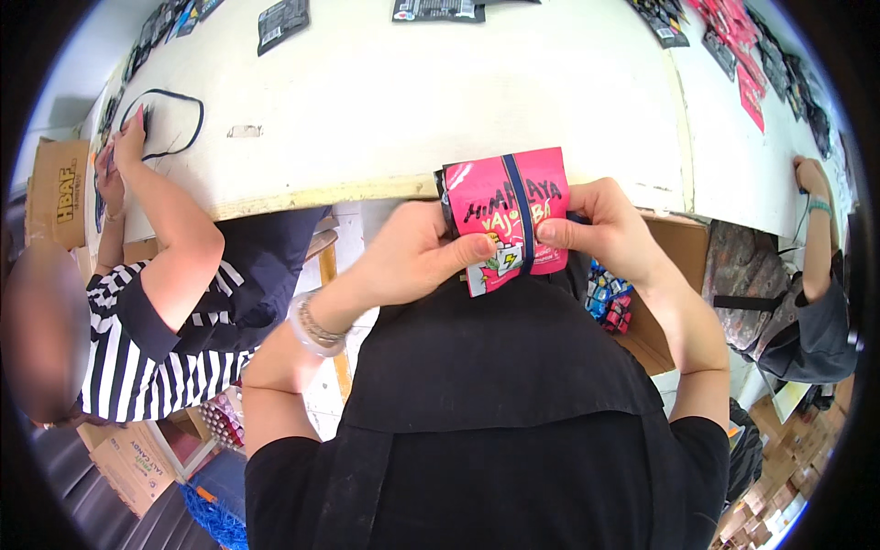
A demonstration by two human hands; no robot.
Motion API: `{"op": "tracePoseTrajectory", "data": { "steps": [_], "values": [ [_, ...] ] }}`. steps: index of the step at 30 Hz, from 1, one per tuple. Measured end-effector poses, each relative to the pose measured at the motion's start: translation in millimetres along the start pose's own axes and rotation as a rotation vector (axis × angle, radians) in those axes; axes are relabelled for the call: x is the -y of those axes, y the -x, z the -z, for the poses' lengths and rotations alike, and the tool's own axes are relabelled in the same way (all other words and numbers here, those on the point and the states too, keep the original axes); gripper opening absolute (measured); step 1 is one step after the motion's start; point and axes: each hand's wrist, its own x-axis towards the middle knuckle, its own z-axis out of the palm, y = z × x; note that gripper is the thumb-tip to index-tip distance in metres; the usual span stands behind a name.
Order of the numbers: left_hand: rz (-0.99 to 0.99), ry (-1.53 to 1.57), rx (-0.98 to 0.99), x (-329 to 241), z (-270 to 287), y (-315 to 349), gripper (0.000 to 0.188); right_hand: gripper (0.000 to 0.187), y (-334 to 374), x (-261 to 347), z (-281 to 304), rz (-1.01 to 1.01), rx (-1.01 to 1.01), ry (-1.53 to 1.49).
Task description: The person gathers small pink packets from a table and secures them into bundles using black rubber bands. They repeatedly pick up packets, align them, and tie them together, placing the finished bundles back on the table.
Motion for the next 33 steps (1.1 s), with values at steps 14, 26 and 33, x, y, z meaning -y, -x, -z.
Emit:
{"op": "tracePoseTrajectory", "data": {
  "steps": [14, 26, 33],
  "values": [
    [-0.064, -0.263, -0.141, -46, 67, -58, 0.02, 0.033, -87, 15, 35, -0.004, -0.21, 0.429],
    [-0.013, -0.434, -0.196, -14, 46, -92, 0.018, 0.035, -93, 29, 24, 0.063, -0.162, 1.055],
    [-0.055, -0.44, -0.284, -12, 35, -96, 0.019, 0.035, -83, 64, 11, 0.47, -0.067, 1.058]
  ]
}}
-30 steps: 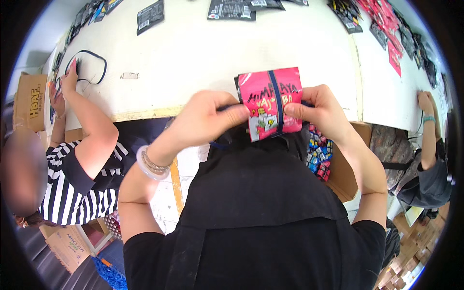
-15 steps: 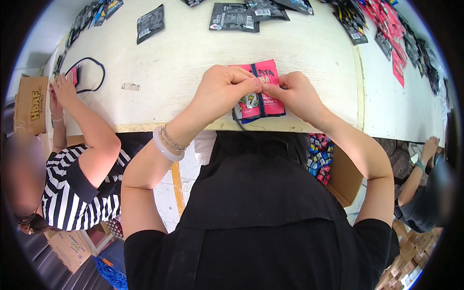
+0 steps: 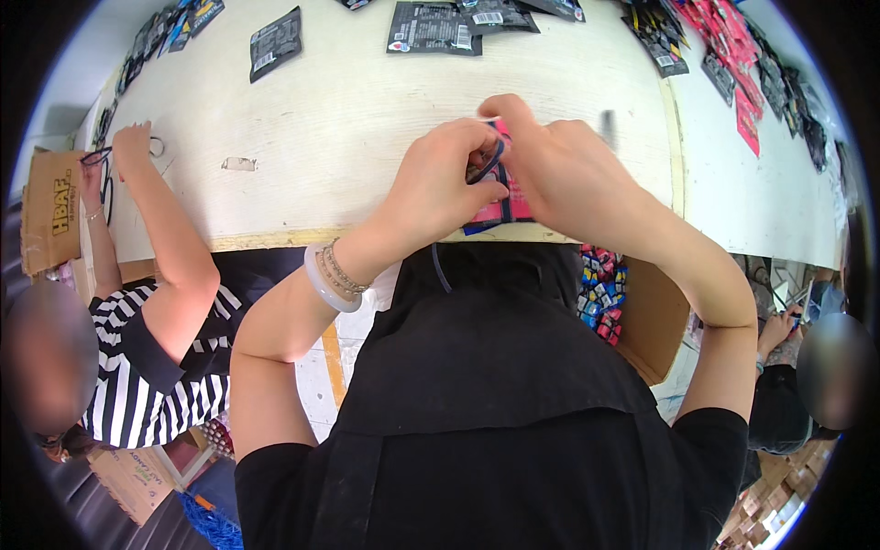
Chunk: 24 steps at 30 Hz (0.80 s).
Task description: The person gathers small pink packets from a table and secures them into bundles using black rubber bands. They repeatedly pick up packets, align them, and tie them together, placing the finished bundles back on the table.
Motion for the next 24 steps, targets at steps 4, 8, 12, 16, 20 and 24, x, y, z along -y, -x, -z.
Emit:
{"op": "tracePoseTrajectory", "data": {
  "steps": [4, 8, 12, 16, 20, 24],
  "values": [
    [0.098, 0.161, 0.003, -2, -5, 2, 0.021, 0.03, -17, -1, -20, 0.024, -0.06, -0.306],
    [0.079, 0.279, -0.092, 2, -10, 10, 0.03, 0.024, -13, -4, -31, -0.052, -0.125, -0.619],
    [-0.091, 0.431, -0.221, 20, -23, 16, 0.023, 0.018, 3, 6, -30, -0.033, -0.204, -1.086],
    [-0.108, 0.168, -0.244, 11, -22, 19, 0.008, 0.031, 5, -19, -11, -0.43, -0.319, -0.703],
    [-0.068, 0.166, -0.199, 7, -22, 19, 0.012, 0.039, 7, -16, -18, -0.405, 0.006, -0.332],
    [-0.194, 0.129, -0.314, 8, -27, 20, 0.016, 0.036, 7, -23, -21, -0.489, 0.019, -0.559]
  ]
}}
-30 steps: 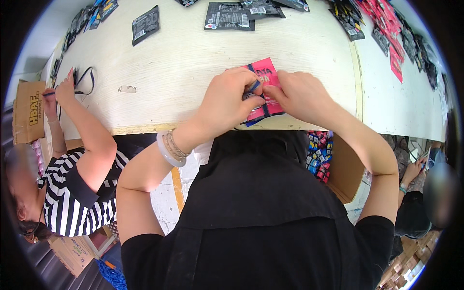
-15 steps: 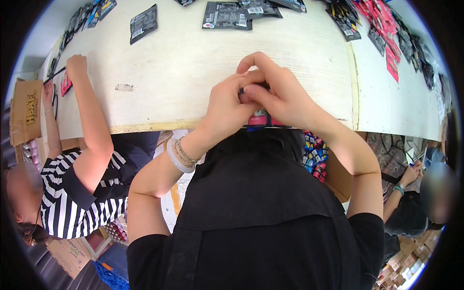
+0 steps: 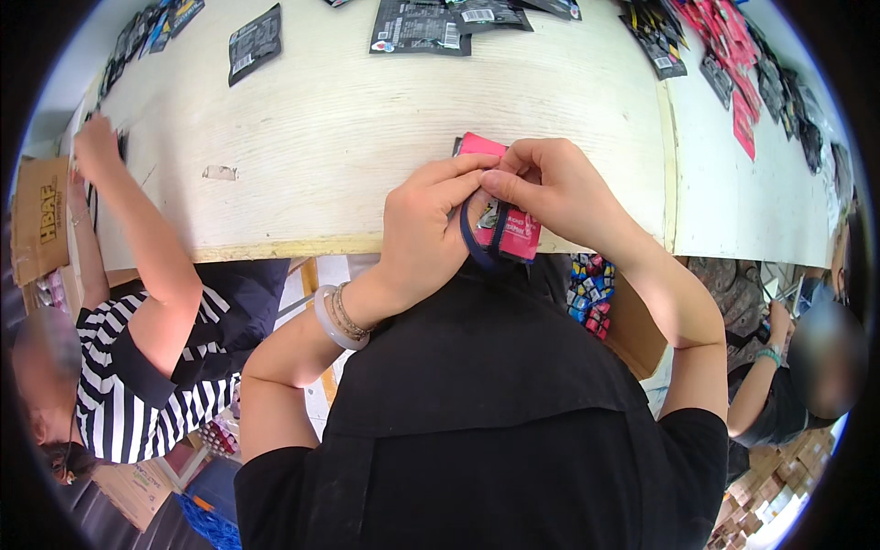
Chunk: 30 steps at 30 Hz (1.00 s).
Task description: The person gathers small pink packets from a table and secures them into bundles using black rubber bands. They repeatedly pick up packets, align them, and tie them together, placing the finished bundles back on the table.
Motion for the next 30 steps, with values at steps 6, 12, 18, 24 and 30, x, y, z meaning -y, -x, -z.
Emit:
{"op": "tracePoseTrajectory", "data": {
  "steps": [6, 12, 18, 24, 30],
  "values": [
    [-0.034, -0.041, -0.058, 1, -8, 6, 0.022, 0.03, 6, 6, -6, -0.15, 0.009, -0.465],
    [-0.076, -0.043, -0.059, -8, -8, 10, 0.024, 0.025, 0, 5, 2, -0.355, 0.126, -0.723],
    [0.018, 0.132, -0.003, -7, -2, 14, 0.025, 0.025, 2, 5, 8, -0.341, 0.33, -0.766],
    [0.12, 0.369, 0.027, -4, 5, 15, 0.025, 0.023, 0, -4, 6, -0.359, 0.288, -1.022],
    [0.12, 0.329, 0.037, -7, 14, 20, 0.024, 0.019, -3, -28, 16, -0.351, 0.443, -1.35]
  ]
}}
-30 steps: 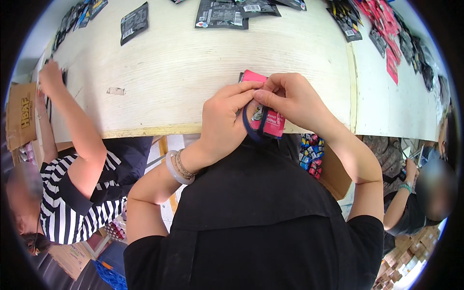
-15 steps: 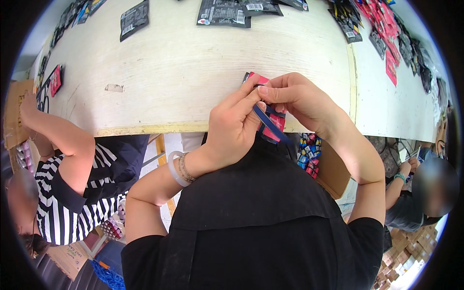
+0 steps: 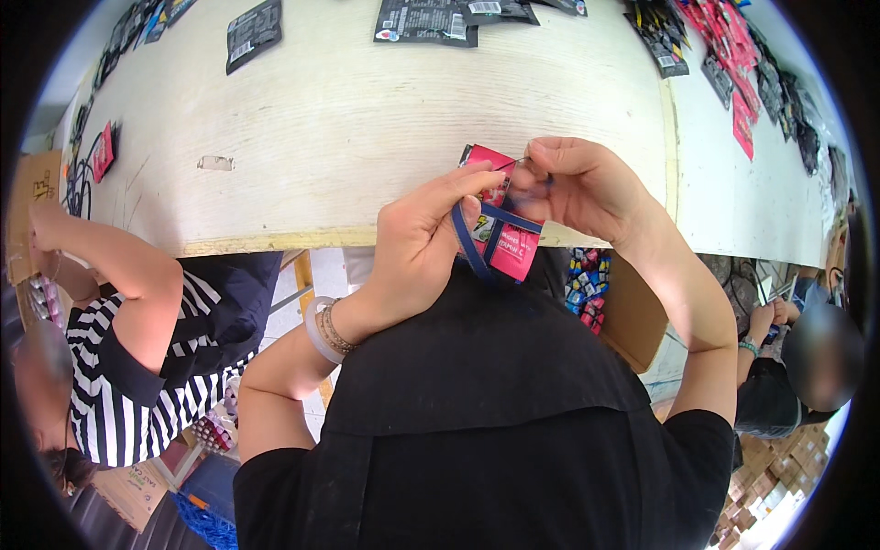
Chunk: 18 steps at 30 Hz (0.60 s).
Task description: The person gathers small pink packets from a table and secures them into bundles using black rubber bands. They repeatedly pick up packets, align them, and tie them together, placing the finished bundles back on the table.
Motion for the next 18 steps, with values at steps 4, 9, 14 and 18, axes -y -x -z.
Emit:
{"op": "tracePoseTrajectory", "data": {
  "steps": [4, 9, 14, 18],
  "values": [
    [0.009, -0.189, -0.047, -1, 1, 1, 0.021, 0.019, 16, 7, -23, -0.085, -0.142, 0.633],
    [0.155, -0.325, 0.117, -10, 20, 7, 0.022, 0.034, 30, -23, -41, 0.242, -0.191, 1.576],
    [0.475, 0.06, 0.028, -25, 26, 9, 0.025, 0.014, 28, -49, -55, 0.388, -0.221, 1.572],
    [0.55, 0.101, 0.036, -25, 29, 6, 0.027, 0.02, 18, -59, -46, 0.484, -0.235, 1.517]
  ]
}}
